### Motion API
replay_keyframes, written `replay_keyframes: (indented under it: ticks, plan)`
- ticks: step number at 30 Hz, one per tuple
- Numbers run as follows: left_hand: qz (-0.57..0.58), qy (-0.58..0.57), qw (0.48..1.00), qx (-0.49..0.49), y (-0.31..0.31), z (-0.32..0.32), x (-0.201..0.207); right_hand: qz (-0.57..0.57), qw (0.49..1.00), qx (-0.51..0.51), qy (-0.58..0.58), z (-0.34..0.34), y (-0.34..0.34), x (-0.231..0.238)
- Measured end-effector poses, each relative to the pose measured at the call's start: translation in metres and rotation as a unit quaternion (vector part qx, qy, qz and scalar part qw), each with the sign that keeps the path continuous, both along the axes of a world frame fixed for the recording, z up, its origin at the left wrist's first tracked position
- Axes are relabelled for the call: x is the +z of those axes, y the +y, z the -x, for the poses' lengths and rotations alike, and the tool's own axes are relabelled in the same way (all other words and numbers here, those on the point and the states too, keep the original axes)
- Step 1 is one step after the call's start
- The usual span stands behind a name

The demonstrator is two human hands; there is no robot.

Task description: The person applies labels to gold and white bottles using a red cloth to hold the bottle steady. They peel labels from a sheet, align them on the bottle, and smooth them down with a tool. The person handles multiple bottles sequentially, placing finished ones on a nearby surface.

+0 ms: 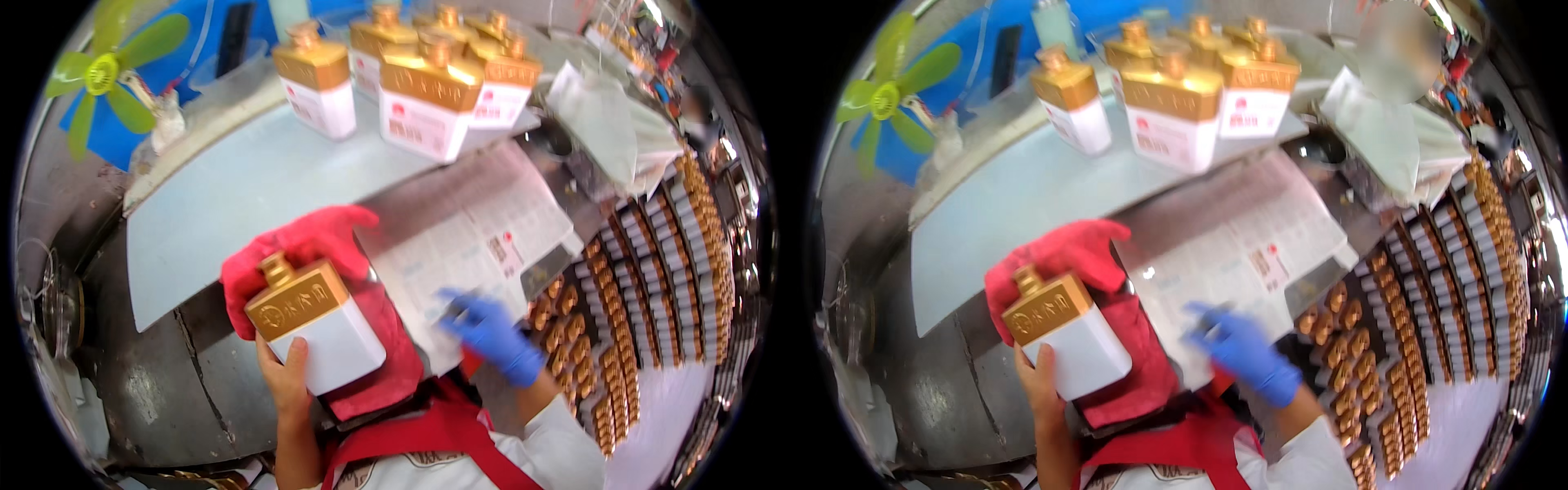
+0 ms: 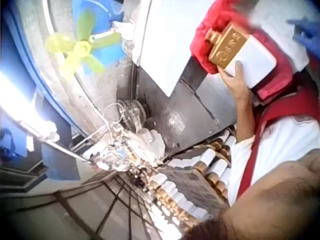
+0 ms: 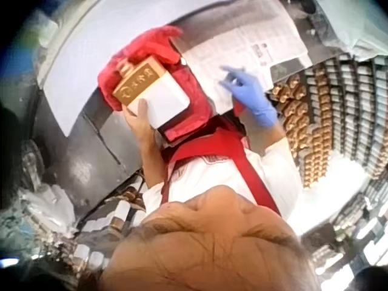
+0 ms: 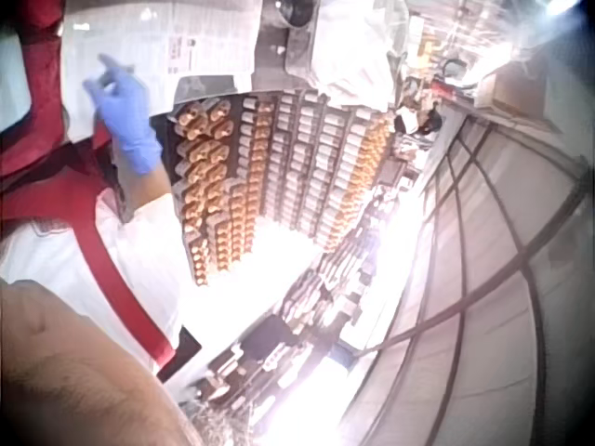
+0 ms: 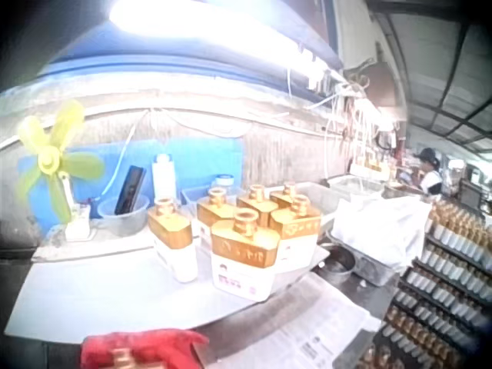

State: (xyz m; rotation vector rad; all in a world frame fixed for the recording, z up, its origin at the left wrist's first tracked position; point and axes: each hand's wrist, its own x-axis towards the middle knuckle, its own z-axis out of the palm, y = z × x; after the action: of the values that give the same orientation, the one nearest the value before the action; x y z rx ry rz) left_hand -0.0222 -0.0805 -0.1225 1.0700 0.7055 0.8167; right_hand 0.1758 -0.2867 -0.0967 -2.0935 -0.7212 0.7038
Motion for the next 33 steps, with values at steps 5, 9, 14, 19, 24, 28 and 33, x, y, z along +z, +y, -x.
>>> replay_keyframes:
  ticks: [5, 9, 14, 19, 24, 28, 33]
  plan:
    - [-0.015, 0.025, 1.0, -0.006, 0.0, 0.004, 0.004, 0.059, 0.967, -0.139, -0.207, -0.009, -0.07, 0.0]
    - [-0.028, 0.024, 0.999, -0.006, 0.003, 0.003, -0.001, 0.073, 0.945, 0.106, -0.3, 0.042, -0.057, 0.002]
    - [-0.004, 0.011, 1.0, 0.014, 0.0, -0.004, 0.006, 0.096, 0.938, 0.157, -0.294, 0.056, -0.034, -0.01]
    - [-0.003, -0.016, 1.0, 0.012, -0.001, -0.006, 0.009, 0.097, 0.952, 0.158, -0.242, 0.05, -0.034, -0.005]
    - [0.001, -0.036, 0.999, 0.003, 0.0, -0.003, 0.009, 0.077, 0.997, -0.004, -0.004, 0.023, -0.048, -0.014]
    - [-0.023, -0.027, 0.999, 0.01, 0.001, -0.004, 0.006, 0.028, 0.992, -0.103, 0.072, -0.025, -0.058, -0.023]
    - [-0.007, -0.031, 0.999, 0.014, 0.001, -0.004, 0.009, -0.058, 0.98, -0.166, 0.093, -0.064, -0.053, -0.001]
